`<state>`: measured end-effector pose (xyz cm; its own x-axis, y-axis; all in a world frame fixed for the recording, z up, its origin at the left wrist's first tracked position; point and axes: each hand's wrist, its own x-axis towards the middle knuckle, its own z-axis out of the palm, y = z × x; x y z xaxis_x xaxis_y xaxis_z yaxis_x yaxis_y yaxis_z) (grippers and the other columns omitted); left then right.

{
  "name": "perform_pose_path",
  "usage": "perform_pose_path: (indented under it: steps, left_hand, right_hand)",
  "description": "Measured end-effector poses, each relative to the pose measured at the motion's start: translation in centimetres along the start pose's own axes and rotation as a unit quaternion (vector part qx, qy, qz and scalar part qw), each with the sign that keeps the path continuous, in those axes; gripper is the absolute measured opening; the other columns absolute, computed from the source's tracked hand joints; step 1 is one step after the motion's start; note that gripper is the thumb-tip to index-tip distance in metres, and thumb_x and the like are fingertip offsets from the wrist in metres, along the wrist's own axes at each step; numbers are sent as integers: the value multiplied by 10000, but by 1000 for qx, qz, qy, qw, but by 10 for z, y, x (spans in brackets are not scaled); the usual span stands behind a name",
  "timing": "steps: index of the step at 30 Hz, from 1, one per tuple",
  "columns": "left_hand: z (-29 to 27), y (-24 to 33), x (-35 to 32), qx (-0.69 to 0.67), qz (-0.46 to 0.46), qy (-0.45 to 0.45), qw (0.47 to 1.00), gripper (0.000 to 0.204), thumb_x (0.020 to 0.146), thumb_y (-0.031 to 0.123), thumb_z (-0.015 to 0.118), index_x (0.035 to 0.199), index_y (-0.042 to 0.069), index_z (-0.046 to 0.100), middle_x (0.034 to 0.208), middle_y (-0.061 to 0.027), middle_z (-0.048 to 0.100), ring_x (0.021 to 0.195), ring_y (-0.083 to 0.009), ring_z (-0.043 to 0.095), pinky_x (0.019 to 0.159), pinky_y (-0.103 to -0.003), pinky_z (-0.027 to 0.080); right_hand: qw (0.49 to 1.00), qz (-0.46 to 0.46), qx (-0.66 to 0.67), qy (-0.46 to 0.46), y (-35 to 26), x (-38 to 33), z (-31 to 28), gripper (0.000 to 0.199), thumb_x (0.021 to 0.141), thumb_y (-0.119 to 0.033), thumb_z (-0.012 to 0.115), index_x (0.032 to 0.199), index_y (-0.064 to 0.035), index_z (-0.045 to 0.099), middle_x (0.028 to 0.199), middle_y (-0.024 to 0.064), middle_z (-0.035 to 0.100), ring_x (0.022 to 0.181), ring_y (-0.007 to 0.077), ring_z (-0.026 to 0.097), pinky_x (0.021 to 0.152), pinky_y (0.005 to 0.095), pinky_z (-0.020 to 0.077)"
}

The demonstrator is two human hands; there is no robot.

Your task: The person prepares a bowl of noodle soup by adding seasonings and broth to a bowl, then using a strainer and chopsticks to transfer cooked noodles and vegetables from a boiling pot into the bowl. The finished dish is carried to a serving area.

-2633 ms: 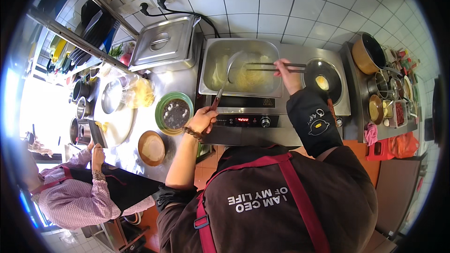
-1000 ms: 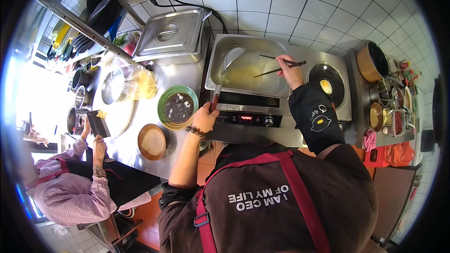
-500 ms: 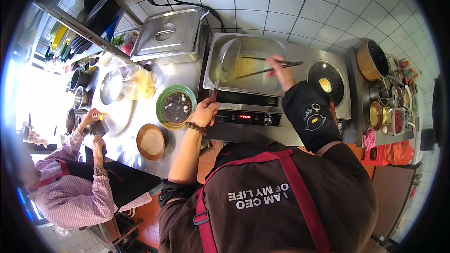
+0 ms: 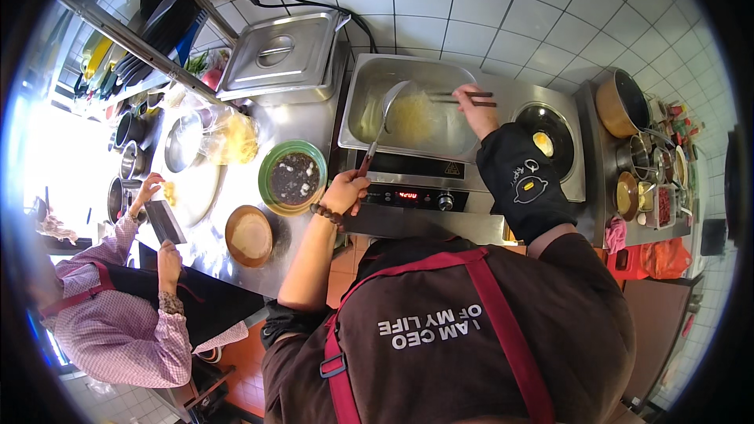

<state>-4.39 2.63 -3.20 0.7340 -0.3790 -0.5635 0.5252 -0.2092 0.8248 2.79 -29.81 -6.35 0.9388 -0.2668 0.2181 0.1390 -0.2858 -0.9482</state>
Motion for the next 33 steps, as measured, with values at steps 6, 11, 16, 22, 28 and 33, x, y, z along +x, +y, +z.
perform_pose_path:
  steps: [6, 11, 16, 22, 28, 33]
  left_hand:
    - [3, 2, 3, -64, -22, 8, 998, 156, 828, 175, 508, 870, 27, 484, 572, -3, 459, 333, -103, 409, 303, -245, 330]
    - [3, 0, 2, -33, 5, 38, 999, 166, 826, 159, 509, 892, 9, 484, 572, -6, 453, 322, -107, 398, 299, -241, 325]
    - [5, 2, 0, -18, 6, 37, 999, 186, 822, 141, 512, 929, -7, 479, 584, -9, 454, 313, -105, 386, 293, -241, 316]
    - [-1, 5, -11, -24, -7, 48, 999, 216, 818, 134, 515, 980, -3, 477, 585, -3, 452, 321, -99, 382, 293, -240, 308]
    - [2, 5, -3, -28, -20, 26, 999, 228, 833, 146, 503, 1016, 14, 470, 604, -17, 474, 337, -105, 413, 310, -230, 338]
    - [3, 8, -1, -23, -16, 33, 999, 214, 829, 161, 507, 990, 25, 467, 591, -19, 476, 328, -110, 416, 305, -234, 337]
  right_hand:
    - [994, 67, 83, -34, -12, 6, -2, 211, 873, -247, 514, 850, -54, 595, 724, 9, 587, 491, 85, 536, 471, 225, 454]
    - [962, 217, 139, -94, -28, -6, -9, 202, 878, -267, 515, 945, -88, 580, 770, 28, 560, 497, 98, 548, 467, 238, 462]
    - [987, 134, 65, -55, 22, -21, 18, 235, 888, -281, 496, 931, -63, 573, 761, 29, 575, 485, 114, 543, 447, 245, 454]
    - [983, 103, 151, 17, 1, -2, 0, 233, 893, -271, 500, 906, -45, 555, 845, 41, 562, 540, 112, 562, 514, 228, 467]
    - [956, 221, 168, -93, -16, -19, 11, 199, 890, -280, 497, 961, -112, 575, 917, 49, 557, 492, 124, 559, 455, 237, 451]
    - [995, 100, 28, 5, 24, -15, 21, 245, 891, -281, 500, 951, -53, 569, 774, 32, 587, 527, 113, 562, 498, 232, 466]
